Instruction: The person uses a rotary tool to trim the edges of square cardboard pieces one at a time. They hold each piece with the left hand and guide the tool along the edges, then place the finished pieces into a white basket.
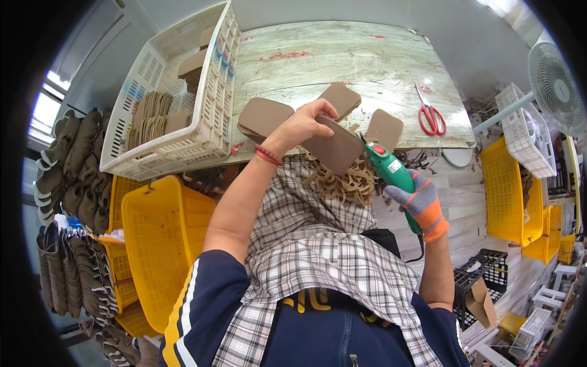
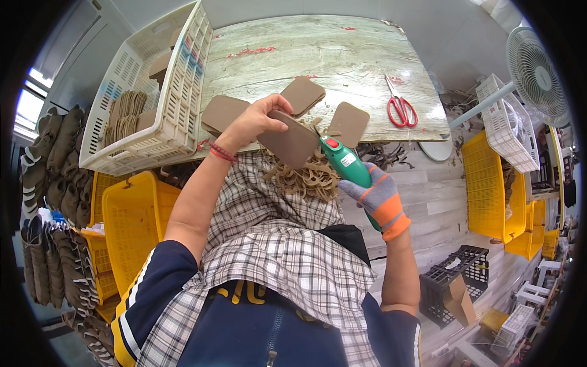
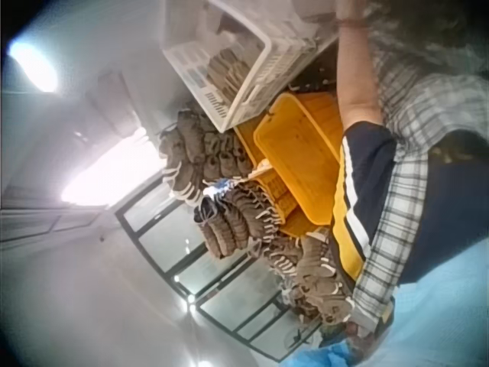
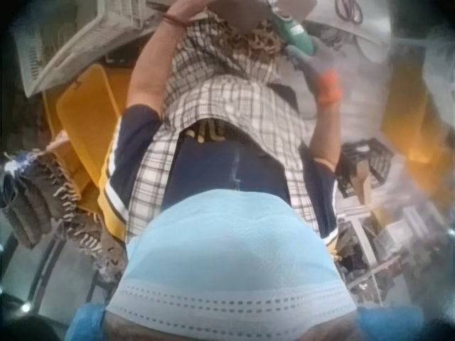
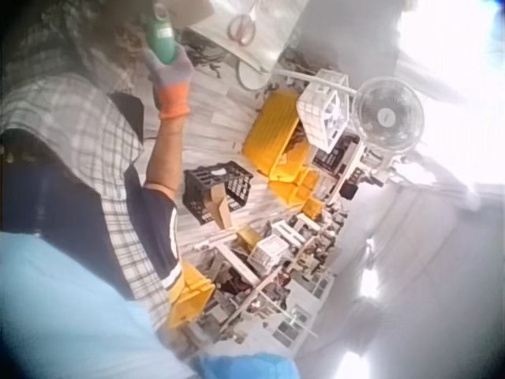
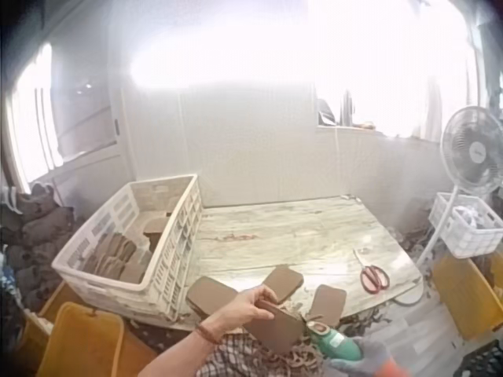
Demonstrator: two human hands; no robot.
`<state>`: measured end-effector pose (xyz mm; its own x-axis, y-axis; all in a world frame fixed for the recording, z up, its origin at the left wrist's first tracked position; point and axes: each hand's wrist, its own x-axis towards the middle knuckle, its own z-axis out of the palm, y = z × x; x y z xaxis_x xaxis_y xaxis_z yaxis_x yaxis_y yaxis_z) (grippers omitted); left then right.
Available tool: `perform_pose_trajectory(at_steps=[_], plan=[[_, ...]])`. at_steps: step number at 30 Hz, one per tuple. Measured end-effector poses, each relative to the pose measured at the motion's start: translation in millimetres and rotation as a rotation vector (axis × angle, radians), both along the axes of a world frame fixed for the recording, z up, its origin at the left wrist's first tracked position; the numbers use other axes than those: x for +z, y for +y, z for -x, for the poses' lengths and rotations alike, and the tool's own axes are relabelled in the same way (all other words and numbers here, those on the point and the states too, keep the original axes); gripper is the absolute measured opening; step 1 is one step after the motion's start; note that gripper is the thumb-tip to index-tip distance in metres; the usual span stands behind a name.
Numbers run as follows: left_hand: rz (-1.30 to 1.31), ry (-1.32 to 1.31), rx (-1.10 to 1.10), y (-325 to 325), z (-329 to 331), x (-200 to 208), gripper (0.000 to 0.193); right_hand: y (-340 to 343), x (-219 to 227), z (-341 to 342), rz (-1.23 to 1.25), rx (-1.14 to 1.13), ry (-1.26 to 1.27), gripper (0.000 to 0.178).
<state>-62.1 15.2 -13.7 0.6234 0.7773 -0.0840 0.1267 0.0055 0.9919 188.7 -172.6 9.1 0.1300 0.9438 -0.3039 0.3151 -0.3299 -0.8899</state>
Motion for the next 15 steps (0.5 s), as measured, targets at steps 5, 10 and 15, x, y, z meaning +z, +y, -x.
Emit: perform_pose_trajectory(at_steps=[5,10,15], plan=[[0.159,-0.021,0.087,2.4,5.8,2.3,0.027,-1.8,-11.0,-4.8,0.016,0.006,-0.017,0.058],[0.136,-0.087,0.12,2.7,4.4,-3.2,0.026,-1.8,-8.5,-0.7,0.014,0.03,0.005,0.057],[0.091,-0.136,0.173,0.1,-1.1,-7.8,0.027,-2.5,-9.6,1.7,-0.027,0.051,-0.015,0.056]])
